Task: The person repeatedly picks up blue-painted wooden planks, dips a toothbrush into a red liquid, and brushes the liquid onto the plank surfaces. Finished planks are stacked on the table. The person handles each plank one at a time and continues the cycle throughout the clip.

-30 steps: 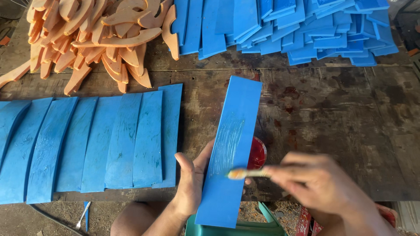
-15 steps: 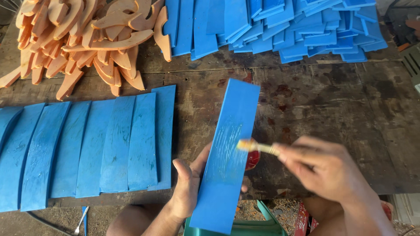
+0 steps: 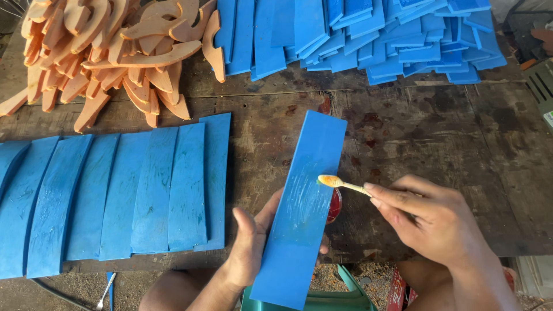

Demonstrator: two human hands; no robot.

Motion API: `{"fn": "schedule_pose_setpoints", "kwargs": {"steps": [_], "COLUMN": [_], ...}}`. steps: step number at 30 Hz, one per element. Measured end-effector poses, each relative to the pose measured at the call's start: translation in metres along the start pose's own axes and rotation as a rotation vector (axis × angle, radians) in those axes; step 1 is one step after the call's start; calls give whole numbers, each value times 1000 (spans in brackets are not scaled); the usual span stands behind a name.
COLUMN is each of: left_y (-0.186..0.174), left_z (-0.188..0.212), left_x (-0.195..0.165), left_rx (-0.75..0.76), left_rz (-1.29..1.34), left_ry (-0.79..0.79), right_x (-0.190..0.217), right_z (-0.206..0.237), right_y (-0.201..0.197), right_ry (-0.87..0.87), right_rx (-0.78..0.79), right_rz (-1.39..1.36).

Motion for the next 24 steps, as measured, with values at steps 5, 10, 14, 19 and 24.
{"fn": "schedule_pose_setpoints", "kwargs": {"steps": [5,10,14,19,24], "left_y": [-7,-13,-1,-2,3], "left_z": [-6,-5,-4,-3,-4], "left_x": [1,-4,-4,-5,-10], "left_rx": [-162,-256,-129,-210,-184], "left_rz": [66,100,153,287,361], "left_ry": [-40,-8,2,-78,-66], "right_x": [32,30,26,38,24], "right_z": [21,26,14,28,26], "right_y": [44,46,49,58,59], "right_ry": [-175,-121,-82,-125,-138], "right_rx": [213,394,202,296,388], "right_rz": [-151,-209,-112,-200,-242]}}
Point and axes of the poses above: each hand's wrist, its own z-axis away from the middle knuckle, its own y-axis out of the palm, x = y × z, the point moved 5 cm from there along -z, towards the middle knuckle, and after that the axes turned 15 degrees about -x, right-handed, at the moved point
